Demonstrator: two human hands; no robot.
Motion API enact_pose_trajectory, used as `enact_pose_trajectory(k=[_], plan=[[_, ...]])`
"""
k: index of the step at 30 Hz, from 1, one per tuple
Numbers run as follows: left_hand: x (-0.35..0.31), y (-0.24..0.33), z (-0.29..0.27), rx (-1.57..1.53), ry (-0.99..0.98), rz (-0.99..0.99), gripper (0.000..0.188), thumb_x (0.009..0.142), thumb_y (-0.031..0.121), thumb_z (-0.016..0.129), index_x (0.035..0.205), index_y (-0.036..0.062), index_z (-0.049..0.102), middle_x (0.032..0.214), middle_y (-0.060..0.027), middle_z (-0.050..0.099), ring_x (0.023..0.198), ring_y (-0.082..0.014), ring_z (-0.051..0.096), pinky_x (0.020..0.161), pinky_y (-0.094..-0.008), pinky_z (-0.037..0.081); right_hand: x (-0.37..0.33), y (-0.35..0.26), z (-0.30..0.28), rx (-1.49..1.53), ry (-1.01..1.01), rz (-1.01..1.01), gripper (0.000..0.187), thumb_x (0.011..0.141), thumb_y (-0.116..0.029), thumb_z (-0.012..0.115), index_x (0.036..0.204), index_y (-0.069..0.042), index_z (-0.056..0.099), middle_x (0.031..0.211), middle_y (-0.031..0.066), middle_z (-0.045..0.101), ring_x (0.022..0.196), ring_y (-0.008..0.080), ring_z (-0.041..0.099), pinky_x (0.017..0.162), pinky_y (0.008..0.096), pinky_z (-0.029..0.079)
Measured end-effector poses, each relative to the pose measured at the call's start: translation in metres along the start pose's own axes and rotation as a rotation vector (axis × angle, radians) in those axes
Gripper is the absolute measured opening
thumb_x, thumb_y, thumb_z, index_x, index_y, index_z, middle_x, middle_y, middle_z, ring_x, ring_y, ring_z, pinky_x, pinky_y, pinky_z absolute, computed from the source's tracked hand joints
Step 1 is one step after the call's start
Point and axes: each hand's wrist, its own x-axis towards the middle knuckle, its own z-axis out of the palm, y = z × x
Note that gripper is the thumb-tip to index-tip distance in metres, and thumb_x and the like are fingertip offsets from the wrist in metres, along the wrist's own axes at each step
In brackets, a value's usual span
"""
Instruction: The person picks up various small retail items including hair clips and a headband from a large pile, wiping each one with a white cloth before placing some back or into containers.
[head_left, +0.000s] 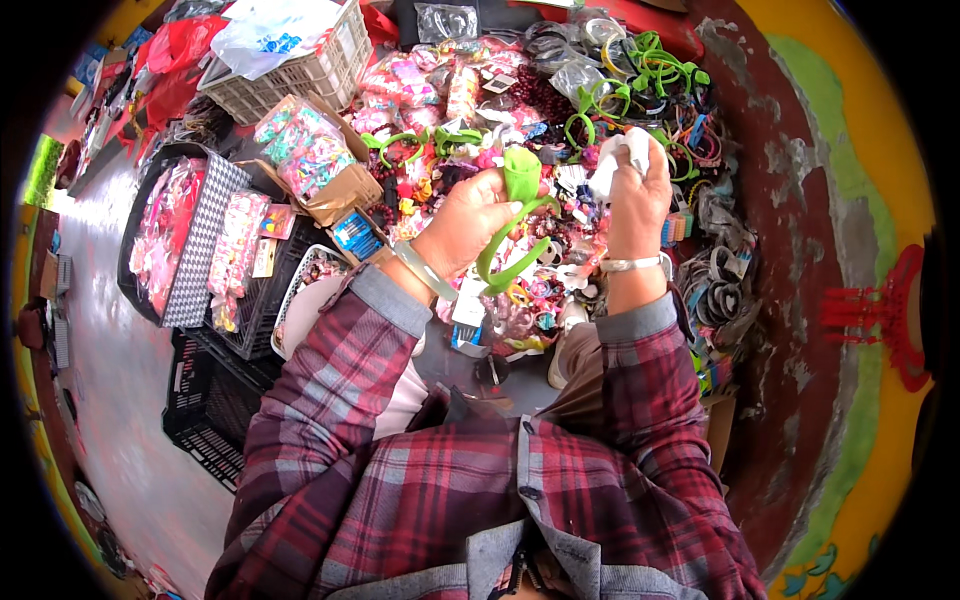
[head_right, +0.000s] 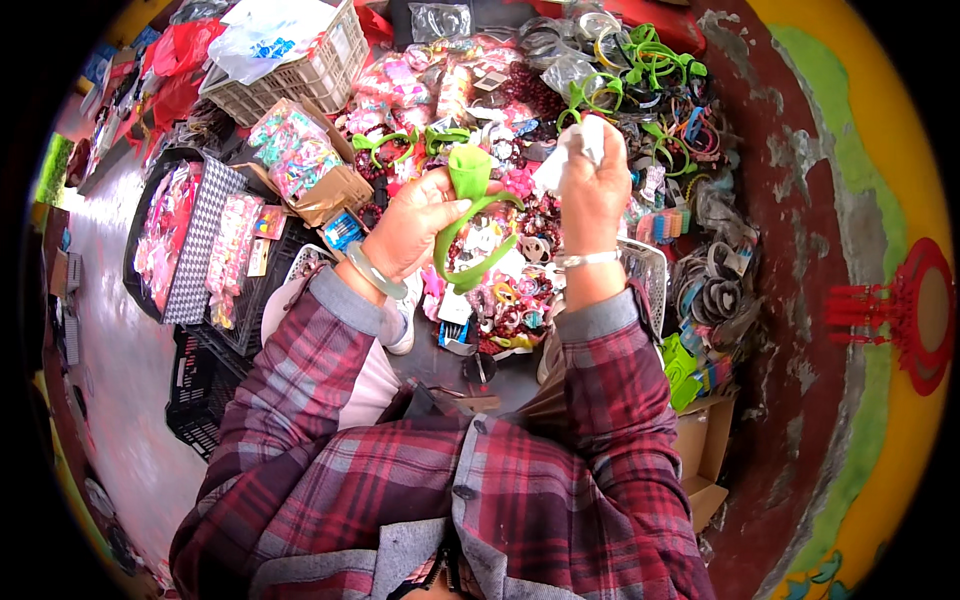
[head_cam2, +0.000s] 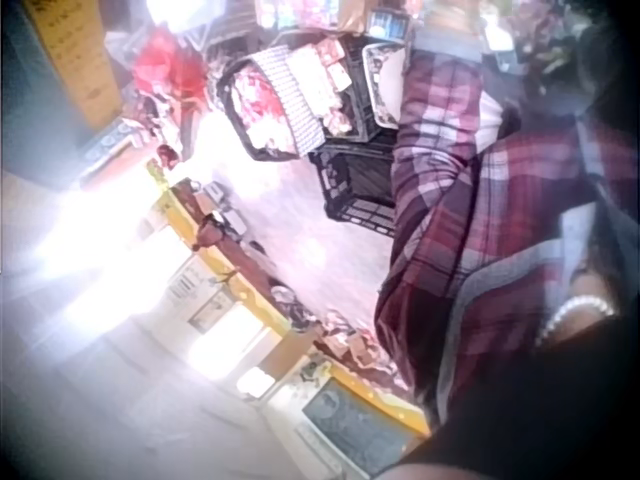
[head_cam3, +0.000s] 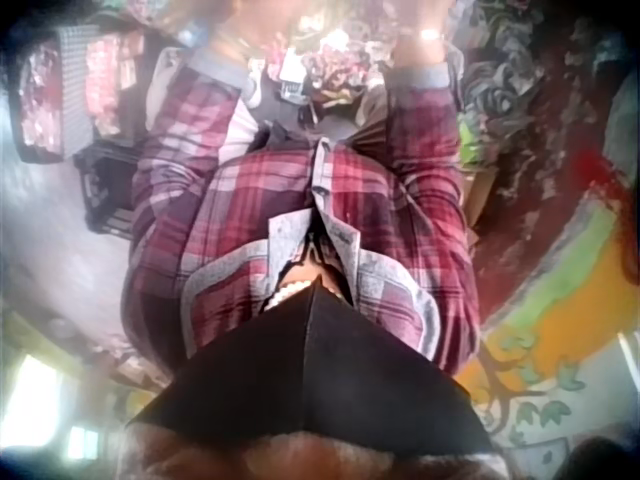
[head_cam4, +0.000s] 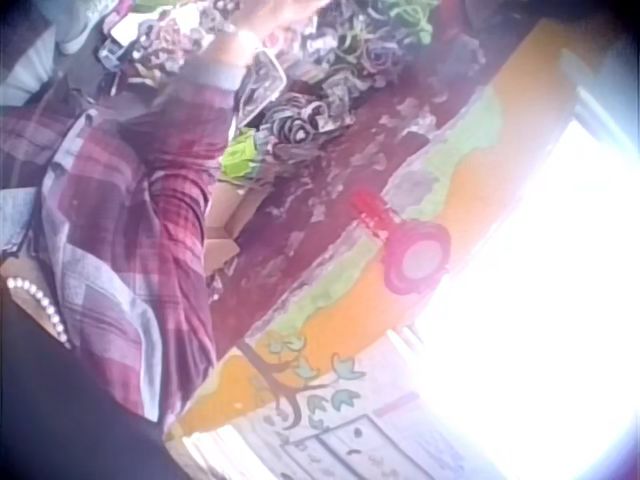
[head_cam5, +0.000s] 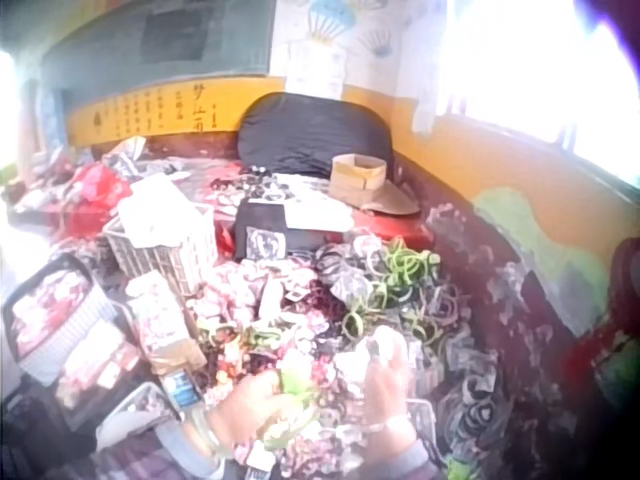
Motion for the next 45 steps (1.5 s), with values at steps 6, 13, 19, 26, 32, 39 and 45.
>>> enact_pose_trajectory(k=[6,13,19,26,32,39,45], plan=[[0.000,-0.001,0.008,-0.027,-0.020,-0.004,0.029,0.083,-0.001,0.049,0.112,-0.0002,0.052,0.103,-0.0054,0.058,0.093,-0.0122,0.056,0.082,-0.0256,0.044,-0.034,0.014,0.031,-0.435,-0.340,-0.308,0.022,0.083,-0.015,0.056,0.104,-0.007,0.057,0.093,0.0159,0.061,0.085,0.0319,0.059,0.072,0.0349,0.047],[0.002,0.016,-0.003,-0.276,0.025,0.077,0.041,0.081,-0.005,0.049,0.122,-0.0025,0.043,0.112,-0.0147,0.056,0.104,-0.0248,0.054,0.095,-0.0333,0.039,0.019,0.049,-0.005,-0.201,0.032,0.254,0.015,0.083,-0.014,0.061,0.093,-0.003,0.061,0.078,0.0046,0.062,0.067,0.0127,0.057,0.059,0.0273,0.046],[0.001,0.018,-0.002,-0.248,0.104,0.032,0.044,0.076,-0.006,0.058,0.118,-0.0026,0.045,0.111,-0.0120,0.056,0.102,-0.0213,0.055,0.092,-0.0317,0.042,0.028,0.023,-0.025,0.189,0.102,0.179,0.014,0.081,-0.007,0.062,0.095,-0.006,0.057,0.081,0.0015,0.058,0.067,0.0081,0.053,0.058,0.0222,0.045],[0.001,0.008,-0.001,-0.137,0.087,-0.084,0.024,0.081,0.006,0.061,0.103,-0.0008,0.055,0.089,-0.0122,0.063,0.077,-0.0172,0.062,0.063,-0.0265,0.050,0.018,0.015,-0.010,0.061,0.050,-0.064,0.016,0.079,-0.005,0.064,0.094,-0.005,0.058,0.079,0.0009,0.060,0.068,0.0064,0.053,0.059,0.0203,0.044],[0.002,0.006,0.003,-0.041,-0.003,-0.022,0.017,0.083,0.010,0.060,0.098,0.0026,0.059,0.084,-0.0064,0.063,0.065,-0.0102,0.056,0.058,-0.0219,0.044,0.013,0.005,-0.007,-0.359,-0.182,0.207,0.022,0.075,-0.014,0.066,0.092,0.000,0.063,0.081,0.0064,0.064,0.070,0.0105,0.058,0.063,0.0255,0.047],[0.003,0.007,0.002,-0.201,0.080,-0.039,0.015,0.082,0.010,0.061,0.094,0.0025,0.058,0.075,-0.0016,0.057,0.066,-0.0096,0.052,0.063,-0.0227,0.041,0.007,-0.004,-0.013,-0.006,-0.376,0.238,0.025,0.081,-0.006,0.060,0.105,0.001,0.057,0.087,0.0024,0.062,0.076,0.0081,0.056,0.069,0.0208,0.043],[0.002,0.006,0.007,-0.168,-0.034,-0.062,0.019,0.082,0.011,0.059,0.100,0.0030,0.057,0.079,-0.0010,0.057,0.068,-0.0092,0.053,0.064,-0.0215,0.041,0.008,0.009,-0.012,-0.283,-0.243,0.113,0.010,0.079,-0.006,0.064,0.087,0.000,0.063,0.072,-0.0017,0.060,0.062,0.0039,0.050,0.056,0.0193,0.040]])
